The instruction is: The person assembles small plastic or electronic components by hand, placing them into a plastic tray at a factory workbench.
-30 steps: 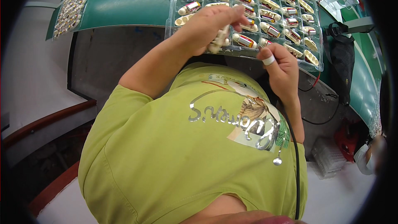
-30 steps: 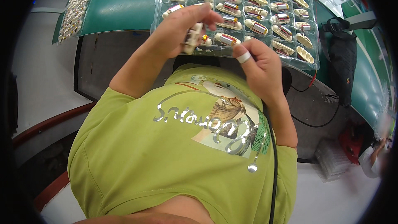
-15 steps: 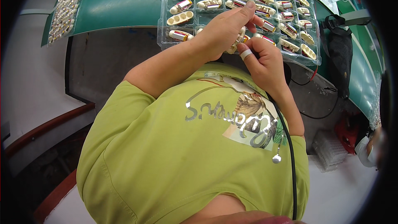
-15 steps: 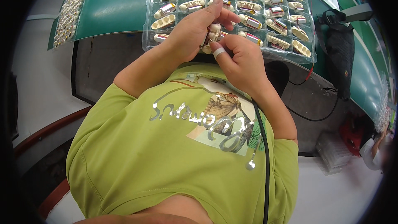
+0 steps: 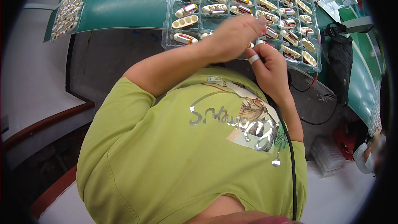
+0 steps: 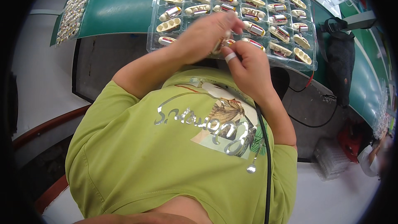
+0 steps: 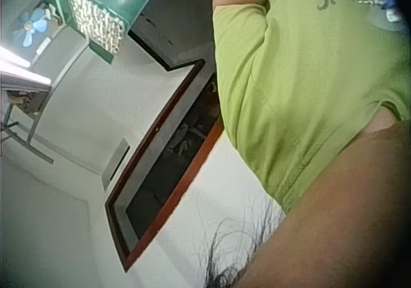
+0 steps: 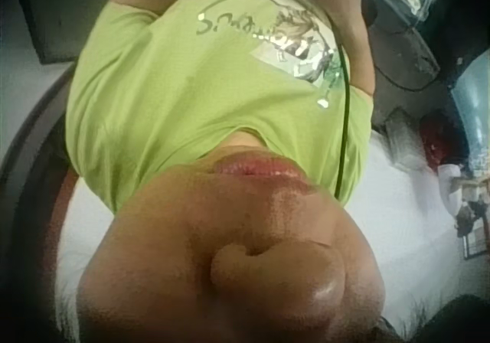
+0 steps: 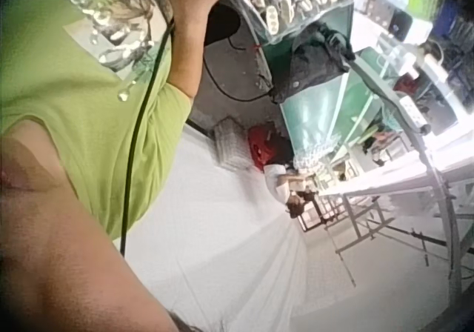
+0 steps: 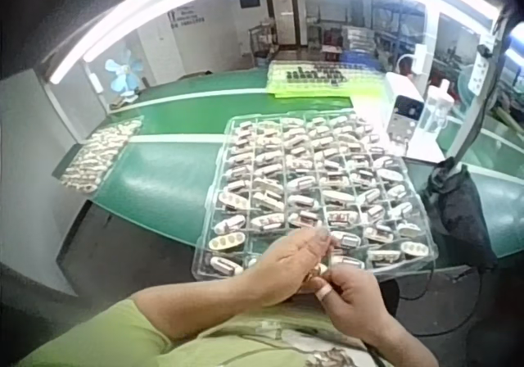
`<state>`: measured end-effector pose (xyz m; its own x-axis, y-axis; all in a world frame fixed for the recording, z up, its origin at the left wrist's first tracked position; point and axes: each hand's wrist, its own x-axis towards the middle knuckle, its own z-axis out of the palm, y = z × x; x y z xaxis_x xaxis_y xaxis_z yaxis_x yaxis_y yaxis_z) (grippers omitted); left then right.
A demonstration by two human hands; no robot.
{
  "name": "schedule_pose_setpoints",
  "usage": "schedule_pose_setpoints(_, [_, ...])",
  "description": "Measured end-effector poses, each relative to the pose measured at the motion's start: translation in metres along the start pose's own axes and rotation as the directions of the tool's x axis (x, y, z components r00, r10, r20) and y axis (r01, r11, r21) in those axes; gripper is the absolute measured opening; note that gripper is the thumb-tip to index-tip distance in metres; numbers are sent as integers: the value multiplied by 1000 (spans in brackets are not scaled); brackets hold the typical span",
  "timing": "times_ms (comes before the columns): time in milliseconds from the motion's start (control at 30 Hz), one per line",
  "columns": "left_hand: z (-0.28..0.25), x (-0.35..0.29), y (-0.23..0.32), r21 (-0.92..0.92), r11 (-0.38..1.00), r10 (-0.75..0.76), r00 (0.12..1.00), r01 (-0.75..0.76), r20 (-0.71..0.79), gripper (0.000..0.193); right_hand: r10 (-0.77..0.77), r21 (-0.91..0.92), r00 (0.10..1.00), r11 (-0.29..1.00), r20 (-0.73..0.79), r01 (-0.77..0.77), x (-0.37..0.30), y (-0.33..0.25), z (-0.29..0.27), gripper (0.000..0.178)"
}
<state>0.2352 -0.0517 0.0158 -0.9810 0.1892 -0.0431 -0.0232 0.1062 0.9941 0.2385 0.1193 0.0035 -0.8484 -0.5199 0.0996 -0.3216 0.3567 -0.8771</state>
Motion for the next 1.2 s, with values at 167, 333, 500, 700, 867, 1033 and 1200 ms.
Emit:
schedule_pose_setpoints(167, [-76,23,-24,791,564,494,864,-237,-93,23,-424,-342,855,884,-298,319,-2,-5,-18,12])
schedule_pose_setpoints(333, [-90,28,-26,915,394,165,986,-88,23,23,-592,-507,740,767,-321,394,2,2,-23,17])
schedule_pose_setpoints(500, [-89,22,-16,833,551,213,973,-45,-88,23,-589,-490,748,771,-304,408,2,-1,-25,13])
schedule_pose_setpoints(700, [-103,11,-15,-567,817,-22,989,102,145,44,-131,-19,954,991,-269,131,-6,10,-22,14])
schedule_pose_setpoints(867, [-93,3,-43,-919,312,198,929,242,312,40,105,330,991,941,-79,-73,-1,16,-21,21])
schedule_pose_setpoints(1033, [-72,1,-22,-764,611,-18,969,204,245,34,172,387,985,910,-33,-146,6,18,-21,20])
schedule_pose_setpoints(1200, [-50,7,-8,-392,901,-141,980,187,142,22,108,345,987,937,-118,-61,9,14,-15,25])
